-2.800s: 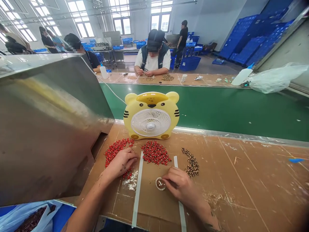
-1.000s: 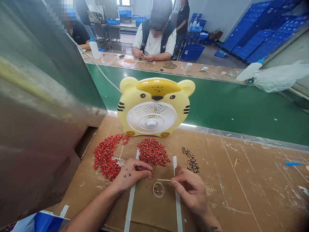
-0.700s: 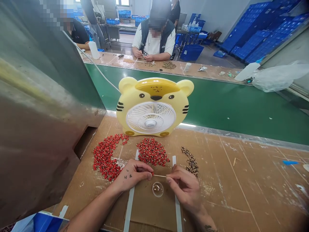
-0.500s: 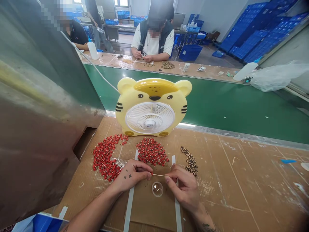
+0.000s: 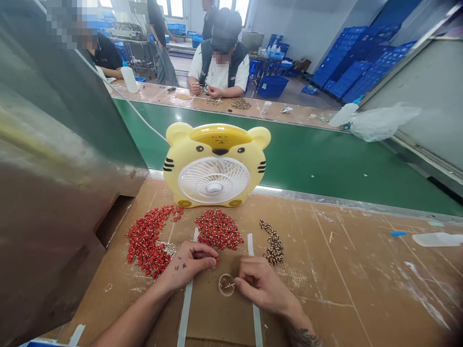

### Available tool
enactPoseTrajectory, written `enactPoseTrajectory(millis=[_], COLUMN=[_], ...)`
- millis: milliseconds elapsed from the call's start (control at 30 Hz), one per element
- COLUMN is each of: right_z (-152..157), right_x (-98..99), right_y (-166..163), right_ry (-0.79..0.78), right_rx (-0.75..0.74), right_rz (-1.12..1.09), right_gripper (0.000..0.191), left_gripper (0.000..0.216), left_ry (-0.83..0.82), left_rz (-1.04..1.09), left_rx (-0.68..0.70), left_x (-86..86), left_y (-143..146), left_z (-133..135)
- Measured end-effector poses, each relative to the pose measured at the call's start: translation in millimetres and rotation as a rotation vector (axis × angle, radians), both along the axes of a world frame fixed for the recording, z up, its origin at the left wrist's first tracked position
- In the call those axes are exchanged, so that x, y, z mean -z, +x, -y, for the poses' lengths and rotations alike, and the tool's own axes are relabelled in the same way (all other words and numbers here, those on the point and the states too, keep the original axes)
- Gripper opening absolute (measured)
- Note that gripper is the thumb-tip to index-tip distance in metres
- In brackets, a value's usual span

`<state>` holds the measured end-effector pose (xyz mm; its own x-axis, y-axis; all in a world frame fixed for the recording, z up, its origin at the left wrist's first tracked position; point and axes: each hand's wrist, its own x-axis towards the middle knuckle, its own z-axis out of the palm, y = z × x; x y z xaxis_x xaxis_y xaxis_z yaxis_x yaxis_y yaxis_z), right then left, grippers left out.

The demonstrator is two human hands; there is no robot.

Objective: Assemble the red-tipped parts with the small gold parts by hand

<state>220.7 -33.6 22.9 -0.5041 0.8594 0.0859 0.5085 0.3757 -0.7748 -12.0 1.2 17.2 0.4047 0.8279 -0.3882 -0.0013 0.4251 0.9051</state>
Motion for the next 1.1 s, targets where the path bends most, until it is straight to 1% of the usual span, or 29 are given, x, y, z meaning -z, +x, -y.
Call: enactPoseTrajectory(millis=[33,100,167,233,267,300,333,400,467,533,700,967,1100], right_z=[0,-2,-8,-18,-23,-29,-34,-42,-48,-51,-55,-57,-57], right_x=[-1.3,-4.4,-8.4,-12.5,-14.3,-15.7,-16.8,-17.9,-17.6,-16.6,-14.4,-18.0,-21.4], right_y=[0,4,16,37,49,61,72,87,92,90,80,81,76], right_ry=[-0.009,0.002,0.042,0.113,0.141,0.171,0.191,0.197,0.199,0.204,0.209,0.234,0.239], right_rx=[-0.005,0.069,0.217,0.392,0.441,0.459,0.452,0.343,0.229,0.168,0.131,0.13,0.083], right_rz=[0.038,0.089,0.128,0.192,0.245,0.311,0.386,0.521,0.596,0.629,0.71,0.737,0.712], right_gripper=[0.036,0.033,0.029,0.027,0.023,0.019,0.017,0.02,0.02,0.021,0.027,0.017,0.018], left_gripper=[0.017,0.019,0.02,0.02,0.021,0.021,0.022,0.022,0.022,0.024,0.028,0.032,0.033], left_ry=[0.003,0.002,-0.003,-0.001,0.002,0.007,0.012,0.024,0.034,0.037,0.018,0.015,0.009], left_rz=[-0.001,0.003,0.016,0.04,0.051,0.058,0.06,0.051,0.041,0.047,0.108,0.121,0.127], left_rx=[0.0,0.003,-0.002,-0.01,-0.012,-0.01,-0.006,0.002,0.002,0.001,-0.011,-0.039,-0.032], left_x=[0.3,1.1,1.6,1.7,1.5,1.3,1.3,2.1,4.4,7.3,8.6,0.8,1.1], left_y=[0,0,1,1,1,1,1,1,0,0,0,1,1], left_z=[0,-1,-2,-3,-3,-3,-3,-3,-3,-3,-3,-2,-2])
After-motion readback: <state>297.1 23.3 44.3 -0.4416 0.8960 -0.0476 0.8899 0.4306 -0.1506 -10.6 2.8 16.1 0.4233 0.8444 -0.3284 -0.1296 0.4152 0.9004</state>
